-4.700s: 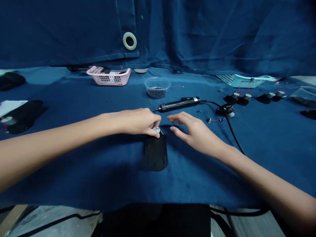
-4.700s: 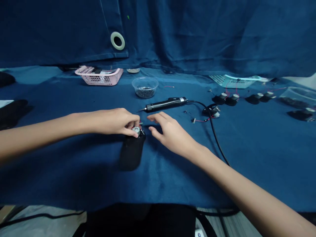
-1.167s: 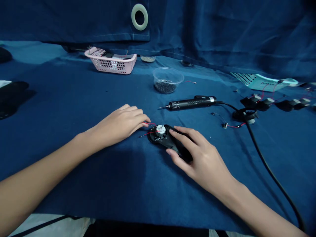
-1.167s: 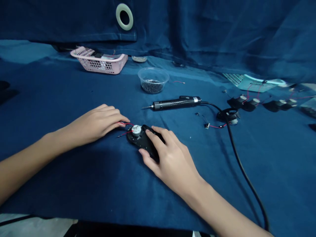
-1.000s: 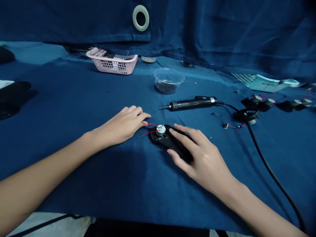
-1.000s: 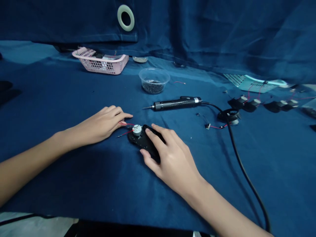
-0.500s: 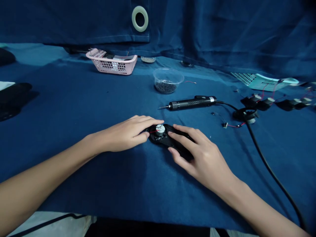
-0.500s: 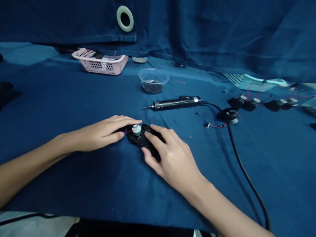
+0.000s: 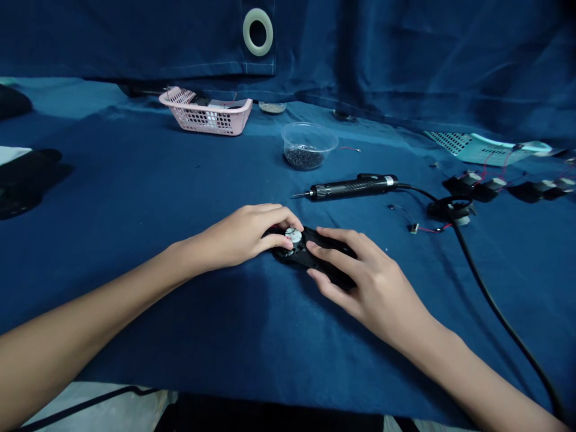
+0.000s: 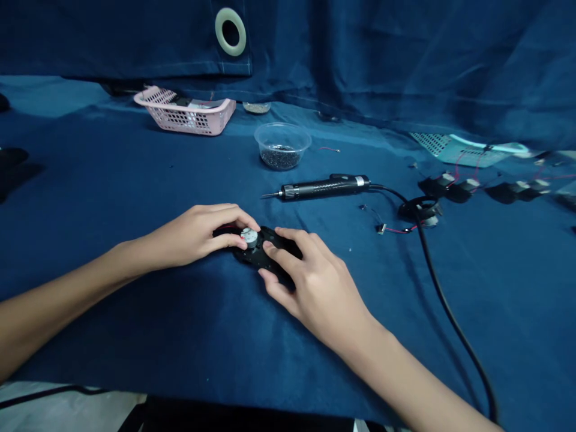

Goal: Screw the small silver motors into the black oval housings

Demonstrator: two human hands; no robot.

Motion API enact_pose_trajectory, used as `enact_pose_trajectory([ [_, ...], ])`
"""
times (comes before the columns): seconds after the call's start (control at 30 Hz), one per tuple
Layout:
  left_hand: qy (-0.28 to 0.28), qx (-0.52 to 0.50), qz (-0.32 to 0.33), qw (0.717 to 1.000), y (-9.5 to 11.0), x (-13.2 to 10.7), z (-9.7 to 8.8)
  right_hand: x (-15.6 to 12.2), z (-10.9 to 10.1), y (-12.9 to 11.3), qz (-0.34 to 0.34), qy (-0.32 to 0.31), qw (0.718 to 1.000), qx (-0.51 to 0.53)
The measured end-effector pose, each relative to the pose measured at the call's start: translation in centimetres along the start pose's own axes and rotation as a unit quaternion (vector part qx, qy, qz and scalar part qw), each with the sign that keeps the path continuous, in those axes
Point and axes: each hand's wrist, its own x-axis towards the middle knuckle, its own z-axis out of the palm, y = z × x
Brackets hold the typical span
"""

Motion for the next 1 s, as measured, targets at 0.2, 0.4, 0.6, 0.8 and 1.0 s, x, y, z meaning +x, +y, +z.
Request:
enact_pose_trajectory([
  [0.2, -0.005, 0.020, 0.005, 1.000, 0.0, 0.0, -0.1, -0.1, -0.2, -0.1, 0.006, -0.006, 1.000, 0.001],
  [0.4, -0.013, 0.038, -0.001, 0.999, 0.4, -0.4, -0.2, 0.2, -0.2, -0.1, 0.010, -0.011, 1.000, 0.005],
  [0.6, -0.065, 0.027, -0.037, 0.997, 0.7, -1.3, 0.3, 0.3, -0.2, -0.1, 0.007, -0.011, 1.000, 0.003],
  [0.8, -0.064, 0.037, -0.058, 0.996, 0.7, -1.3, 1.0, 0.2, -0.1, 0.0, 0.002, -0.005, 1.000, 0.003],
  [1.0, -0.064, 0.045, -0.043, 0.996, 0.9, -1.5, 1.3, 0.1, -0.1, 0.0, 0.009, -0.016, 1.000, 0.004],
])
